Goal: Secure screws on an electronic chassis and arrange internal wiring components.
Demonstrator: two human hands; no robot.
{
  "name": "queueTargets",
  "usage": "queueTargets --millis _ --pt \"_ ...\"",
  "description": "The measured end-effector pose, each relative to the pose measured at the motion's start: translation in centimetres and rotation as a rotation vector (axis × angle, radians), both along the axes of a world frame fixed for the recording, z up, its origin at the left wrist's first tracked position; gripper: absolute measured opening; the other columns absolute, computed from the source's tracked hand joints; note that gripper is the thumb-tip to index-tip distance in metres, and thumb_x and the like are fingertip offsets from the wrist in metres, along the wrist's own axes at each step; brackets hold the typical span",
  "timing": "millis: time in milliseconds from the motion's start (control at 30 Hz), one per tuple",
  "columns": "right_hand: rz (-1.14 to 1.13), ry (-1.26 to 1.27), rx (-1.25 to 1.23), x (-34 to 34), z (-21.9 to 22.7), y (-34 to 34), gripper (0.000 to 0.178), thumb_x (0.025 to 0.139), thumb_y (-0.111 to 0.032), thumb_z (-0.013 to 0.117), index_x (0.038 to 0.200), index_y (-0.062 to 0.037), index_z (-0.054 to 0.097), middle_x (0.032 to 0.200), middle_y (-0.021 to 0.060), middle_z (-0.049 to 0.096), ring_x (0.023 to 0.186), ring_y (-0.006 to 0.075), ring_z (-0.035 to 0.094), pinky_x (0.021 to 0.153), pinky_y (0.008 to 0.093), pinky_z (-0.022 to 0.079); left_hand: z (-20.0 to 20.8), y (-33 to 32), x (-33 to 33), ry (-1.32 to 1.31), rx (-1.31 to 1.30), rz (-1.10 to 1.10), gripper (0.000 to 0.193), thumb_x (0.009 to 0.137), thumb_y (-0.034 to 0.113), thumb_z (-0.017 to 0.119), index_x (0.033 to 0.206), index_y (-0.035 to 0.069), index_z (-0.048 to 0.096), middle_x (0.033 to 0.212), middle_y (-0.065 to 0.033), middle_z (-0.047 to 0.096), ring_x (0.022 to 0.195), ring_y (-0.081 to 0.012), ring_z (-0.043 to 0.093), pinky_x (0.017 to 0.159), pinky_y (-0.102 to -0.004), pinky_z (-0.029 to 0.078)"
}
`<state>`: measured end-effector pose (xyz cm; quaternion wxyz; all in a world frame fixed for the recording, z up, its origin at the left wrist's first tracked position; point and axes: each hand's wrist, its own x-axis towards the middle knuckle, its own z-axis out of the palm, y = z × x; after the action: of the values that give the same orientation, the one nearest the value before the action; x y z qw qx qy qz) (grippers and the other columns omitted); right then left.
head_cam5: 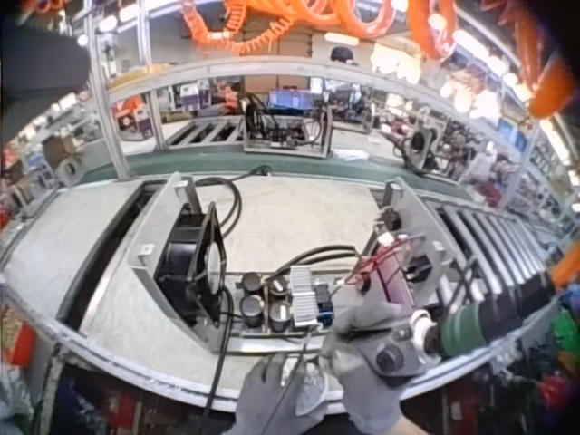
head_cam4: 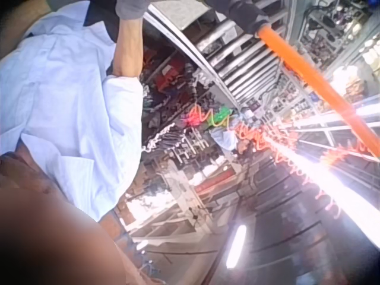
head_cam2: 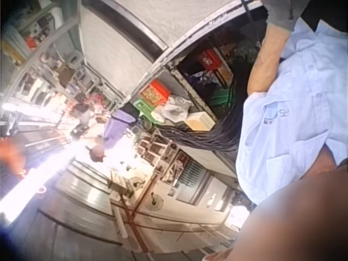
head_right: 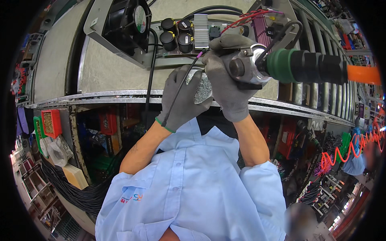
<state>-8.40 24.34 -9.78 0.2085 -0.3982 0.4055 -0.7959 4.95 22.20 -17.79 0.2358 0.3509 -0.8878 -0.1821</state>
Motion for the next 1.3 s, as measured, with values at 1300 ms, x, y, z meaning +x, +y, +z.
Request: queueTargets --millis 1300 --pt "0.23 -0.188 0.098 -1.1 -3.0 -2.6 0.036 0.081 0.011 0.063 0.116 0.0027 0.061 0.1 0.0144 0.069 0.078 0.0204 0.069 0.063 0.0301 0.056 -0.5 0.0 0.3 0.029 -0.028 -0.031 0.07 0.07 0.041 0.082 0.129 0.009 0.064 0.137 -0.0214 0.05 0.129 -0.0431 0.047 0.104 -0.0517 0.046"
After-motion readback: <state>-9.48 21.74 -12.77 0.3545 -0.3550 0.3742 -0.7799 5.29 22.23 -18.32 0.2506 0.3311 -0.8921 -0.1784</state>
